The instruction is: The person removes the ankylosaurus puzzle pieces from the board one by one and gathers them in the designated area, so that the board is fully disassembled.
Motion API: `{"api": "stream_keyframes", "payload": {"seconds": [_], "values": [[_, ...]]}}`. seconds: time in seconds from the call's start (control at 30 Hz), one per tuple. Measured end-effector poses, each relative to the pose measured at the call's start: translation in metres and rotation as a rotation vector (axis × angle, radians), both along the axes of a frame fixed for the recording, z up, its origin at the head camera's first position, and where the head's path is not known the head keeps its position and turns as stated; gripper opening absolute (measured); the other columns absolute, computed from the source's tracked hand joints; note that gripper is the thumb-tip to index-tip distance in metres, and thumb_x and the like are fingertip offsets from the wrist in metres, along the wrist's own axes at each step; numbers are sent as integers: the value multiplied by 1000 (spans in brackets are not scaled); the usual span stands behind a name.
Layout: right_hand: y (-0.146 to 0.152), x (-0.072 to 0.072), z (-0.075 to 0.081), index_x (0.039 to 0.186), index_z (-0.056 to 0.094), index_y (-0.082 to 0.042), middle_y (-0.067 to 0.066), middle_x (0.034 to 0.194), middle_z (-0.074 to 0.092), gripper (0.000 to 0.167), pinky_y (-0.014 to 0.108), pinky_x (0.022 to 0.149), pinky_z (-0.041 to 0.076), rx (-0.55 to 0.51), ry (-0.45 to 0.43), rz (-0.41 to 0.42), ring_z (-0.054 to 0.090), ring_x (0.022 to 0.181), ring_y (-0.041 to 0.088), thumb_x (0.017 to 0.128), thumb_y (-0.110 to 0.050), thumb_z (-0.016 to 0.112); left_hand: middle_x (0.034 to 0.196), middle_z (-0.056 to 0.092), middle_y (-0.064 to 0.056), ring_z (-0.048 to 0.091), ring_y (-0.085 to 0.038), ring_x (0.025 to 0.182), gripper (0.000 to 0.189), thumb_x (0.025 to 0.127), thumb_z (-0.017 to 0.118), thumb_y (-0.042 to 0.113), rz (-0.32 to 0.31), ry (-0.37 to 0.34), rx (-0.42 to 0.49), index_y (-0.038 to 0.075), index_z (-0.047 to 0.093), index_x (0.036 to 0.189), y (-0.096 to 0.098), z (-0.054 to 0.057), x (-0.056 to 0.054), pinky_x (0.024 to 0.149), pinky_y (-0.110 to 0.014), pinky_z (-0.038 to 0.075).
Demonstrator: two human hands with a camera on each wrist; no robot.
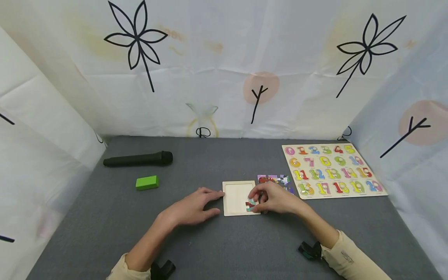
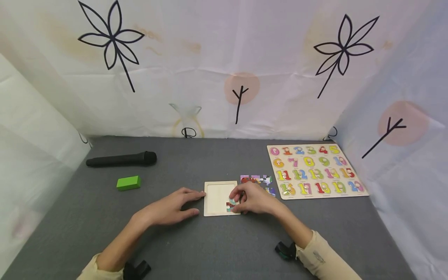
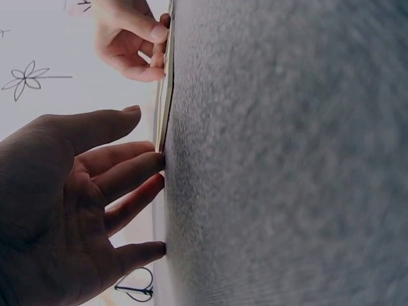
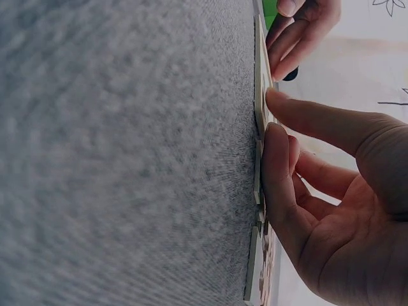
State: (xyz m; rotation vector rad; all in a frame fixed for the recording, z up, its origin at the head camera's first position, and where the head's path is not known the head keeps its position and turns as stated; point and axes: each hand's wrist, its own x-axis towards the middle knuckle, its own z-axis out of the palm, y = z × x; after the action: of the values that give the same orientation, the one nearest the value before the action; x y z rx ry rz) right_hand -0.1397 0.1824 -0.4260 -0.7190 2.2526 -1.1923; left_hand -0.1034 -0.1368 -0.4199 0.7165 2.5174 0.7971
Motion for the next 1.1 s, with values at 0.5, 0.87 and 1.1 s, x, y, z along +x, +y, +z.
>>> {"api": "stream_keyframes", "payload": {"seconds": [0.5, 0.87, 1.1], "values": [[-4, -4, -1, 106, 74, 4, 13, 85, 60, 28, 25, 53, 59, -5, -18, -4, 59, 56, 5, 84, -2, 91, 158, 63, -9, 54, -29, 147, 55, 108, 69, 31, -5, 3, 38, 15, 56, 160, -8, -6, -8, 119, -57, 48], [-1, 0, -2, 107, 69, -4, 14, 93, 64, 30, 24, 54, 56, 7, 47, 2, 57, 59, 5, 86, -5, 90, 161, 61, -6, 54, -29, 146, 47, 108, 69, 26, -7, 11, 25, 19, 63, 154, -5, -5, -7, 120, -57, 48], [-1, 4, 0, 106, 69, -8, 6, 92, 71, 25, 22, 59, 54, 8, 121, -4, 60, 60, 4, 90, -8, 87, 163, 59, -5, 54, -28, 144, 43, 108, 68, 25, -24, 21, 34, 20, 66, 151, -5, -6, -7, 120, -56, 48]]}}
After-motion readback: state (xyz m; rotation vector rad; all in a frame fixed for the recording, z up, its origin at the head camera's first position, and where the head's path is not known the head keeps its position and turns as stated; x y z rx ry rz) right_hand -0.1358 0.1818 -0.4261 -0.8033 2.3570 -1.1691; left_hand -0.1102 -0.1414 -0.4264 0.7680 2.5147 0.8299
